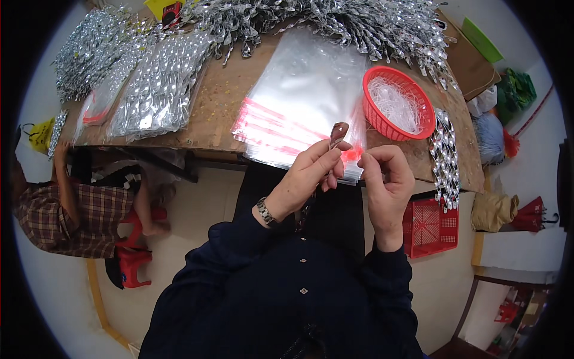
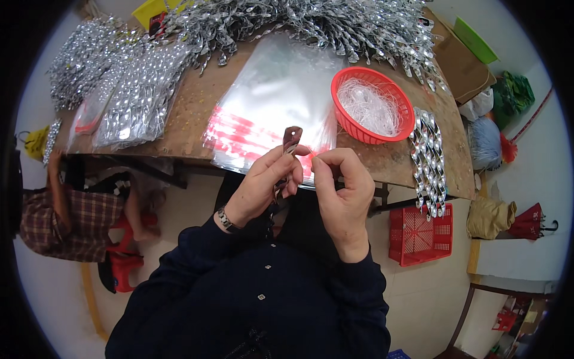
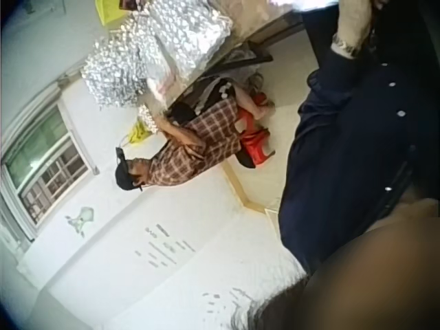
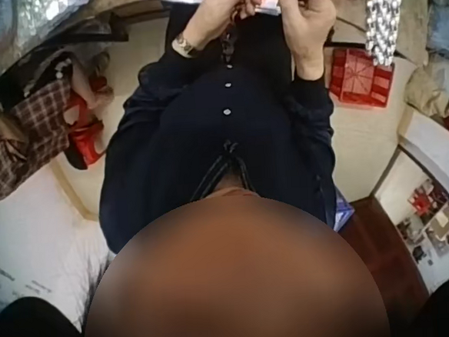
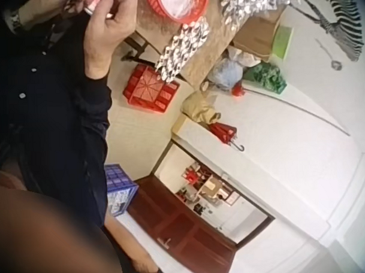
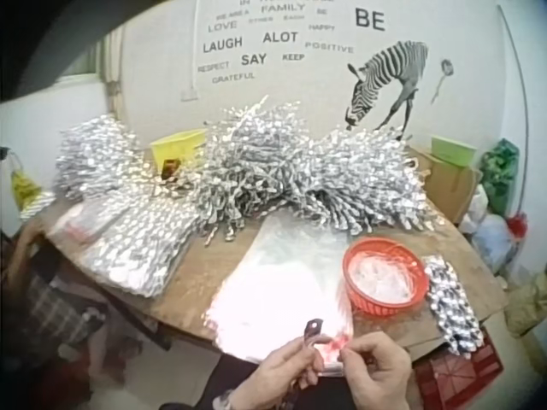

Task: Packing silver spiral Christmas ornaments into individual plastic bags at a factory workbench.

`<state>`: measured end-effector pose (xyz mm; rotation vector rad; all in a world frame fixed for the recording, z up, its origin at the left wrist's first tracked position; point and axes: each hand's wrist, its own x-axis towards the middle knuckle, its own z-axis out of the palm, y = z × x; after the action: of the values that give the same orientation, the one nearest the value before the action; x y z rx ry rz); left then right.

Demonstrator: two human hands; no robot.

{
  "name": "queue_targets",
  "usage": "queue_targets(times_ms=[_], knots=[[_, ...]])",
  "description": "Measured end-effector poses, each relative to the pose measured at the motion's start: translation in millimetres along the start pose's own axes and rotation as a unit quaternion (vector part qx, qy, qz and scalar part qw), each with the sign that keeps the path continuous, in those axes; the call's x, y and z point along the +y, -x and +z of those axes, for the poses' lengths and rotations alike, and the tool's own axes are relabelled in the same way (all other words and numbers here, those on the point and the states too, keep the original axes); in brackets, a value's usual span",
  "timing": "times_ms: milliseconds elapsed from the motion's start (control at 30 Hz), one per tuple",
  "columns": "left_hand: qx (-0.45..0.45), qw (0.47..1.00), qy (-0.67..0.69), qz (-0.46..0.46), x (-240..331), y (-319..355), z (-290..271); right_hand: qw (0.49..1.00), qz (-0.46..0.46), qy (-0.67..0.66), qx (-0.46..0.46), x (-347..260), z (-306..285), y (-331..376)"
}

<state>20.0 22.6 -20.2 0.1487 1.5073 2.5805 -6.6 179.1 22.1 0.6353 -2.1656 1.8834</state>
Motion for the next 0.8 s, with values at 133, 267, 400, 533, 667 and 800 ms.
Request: queue_targets(times_ms=[133,267,400,533,667,800], knots=[[0.012,1.000,0.004,-0.001,-2.8,-2.0,0.6,1.000,0.010,0.009,-0.004,2.6,0.9,-0.8],[0.021,1.000,-0.002,0.008,-5.2,-3.4,-0.4,1.000,0.019,0.013,-0.009,3.5,0.9,-1.7],[0.026,1.000,-0.003,0.010,-6.0,-3.6,0.1,1.000,0.018,0.005,-0.024,5.1,0.7,-0.9],[0.027,1.000,-0.009,0.007,-5.9,-2.8,0.4,0.999,0.016,0.010,-0.039,7.0,1.3,-1.1],[0.028,0.999,-0.021,0.005,-5.7,-1.7,1.3,0.999,0.011,0.019,-0.039,7.8,1.7,-1.3],[0.027,0.999,-0.028,0.001,-4.5,-0.7,2.5,0.999,0.024,0.022,-0.039,6.9,1.3,-0.9]])
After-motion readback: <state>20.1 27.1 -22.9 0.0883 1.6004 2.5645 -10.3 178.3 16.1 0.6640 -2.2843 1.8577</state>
